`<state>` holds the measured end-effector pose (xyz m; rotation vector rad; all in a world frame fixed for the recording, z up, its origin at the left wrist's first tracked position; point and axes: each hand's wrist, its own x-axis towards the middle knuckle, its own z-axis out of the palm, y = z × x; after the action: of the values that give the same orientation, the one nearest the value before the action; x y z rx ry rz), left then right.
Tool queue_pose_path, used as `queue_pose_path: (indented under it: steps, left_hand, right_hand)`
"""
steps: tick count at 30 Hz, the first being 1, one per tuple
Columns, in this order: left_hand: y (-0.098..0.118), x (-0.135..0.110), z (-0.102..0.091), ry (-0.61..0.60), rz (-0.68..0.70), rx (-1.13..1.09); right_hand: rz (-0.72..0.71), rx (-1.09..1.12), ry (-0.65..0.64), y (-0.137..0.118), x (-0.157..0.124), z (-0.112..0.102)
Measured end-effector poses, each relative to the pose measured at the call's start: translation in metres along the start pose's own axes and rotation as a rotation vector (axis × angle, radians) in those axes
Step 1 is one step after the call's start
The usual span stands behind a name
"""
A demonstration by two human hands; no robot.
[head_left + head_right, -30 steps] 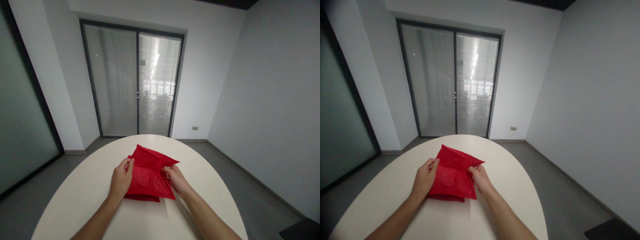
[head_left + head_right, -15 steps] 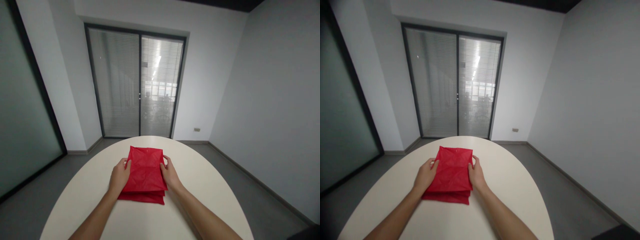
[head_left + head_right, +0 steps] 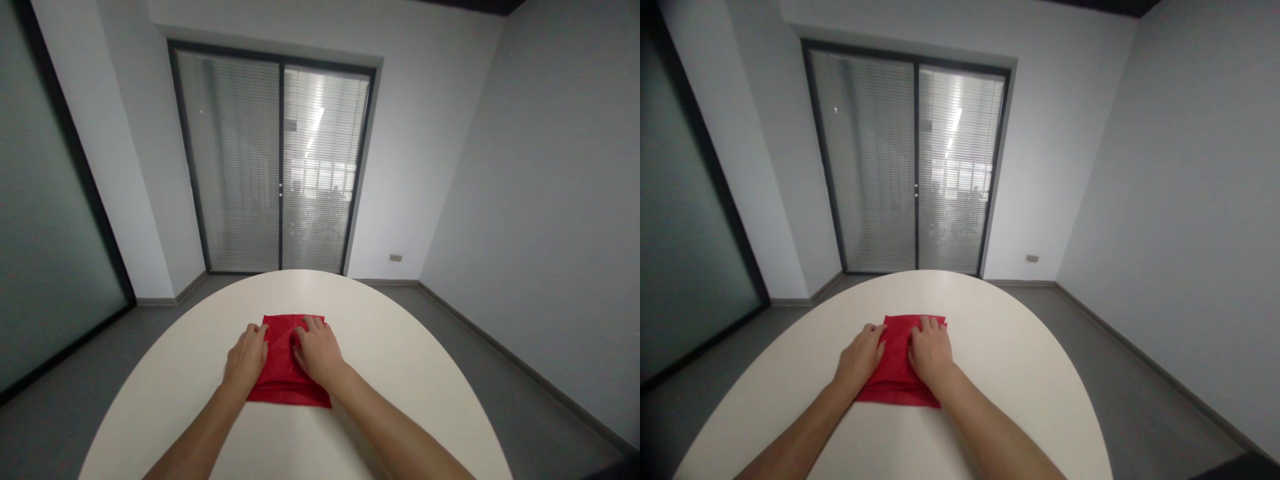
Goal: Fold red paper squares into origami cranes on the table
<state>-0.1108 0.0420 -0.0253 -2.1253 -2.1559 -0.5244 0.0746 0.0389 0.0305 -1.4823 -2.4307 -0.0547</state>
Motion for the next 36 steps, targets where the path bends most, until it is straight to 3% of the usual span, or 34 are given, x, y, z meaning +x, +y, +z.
queue_pose_path:
  steps: [3, 6, 8, 11, 16, 20, 23, 26, 31, 36]
  left_hand:
    - [0.001, 0.004, 0.004, 0.035, 0.123, 0.042]
    - [-0.004, 0.009, 0.015, -0.016, 0.218, 0.004]
    - [-0.007, 0.011, 0.022, -0.049, 0.227, -0.012]
    - [-0.009, 0.010, 0.025, -0.068, 0.210, -0.006]
    - [-0.004, 0.007, 0.011, -0.078, 0.196, 0.038]
    - [0.021, -0.003, 0.005, -0.008, 0.261, 0.070]
    - [0.052, -0.019, 0.011, -0.032, 0.286, -0.036]
    - [0.079, -0.038, 0.018, -0.093, 0.226, -0.113]
    - [0.099, -0.053, 0.012, -0.221, 0.196, -0.107]
    - [0.122, -0.056, 0.003, -0.179, 0.228, -0.094]
  right_hand:
    - [-0.125, 0.116, -0.050, -0.009, 0.011, 0.020]
    - [-0.079, 0.183, -0.189, -0.002, 0.013, 0.045]
    - [-0.067, 0.224, -0.215, 0.008, 0.010, 0.055]
    - [-0.050, 0.248, -0.225, 0.026, 0.003, 0.056]
    - [-0.008, 0.225, -0.221, 0.045, -0.011, 0.042]
    - [-0.001, 0.215, -0.177, 0.050, -0.021, 0.042]
    - [0.009, 0.207, -0.174, 0.055, -0.025, 0.045]
    - [0.014, 0.215, -0.154, 0.065, -0.026, 0.045]
    - [-0.004, 0.255, -0.014, 0.093, -0.026, 0.038]
    - [0.126, 0.218, 0.097, 0.116, -0.027, 0.033]
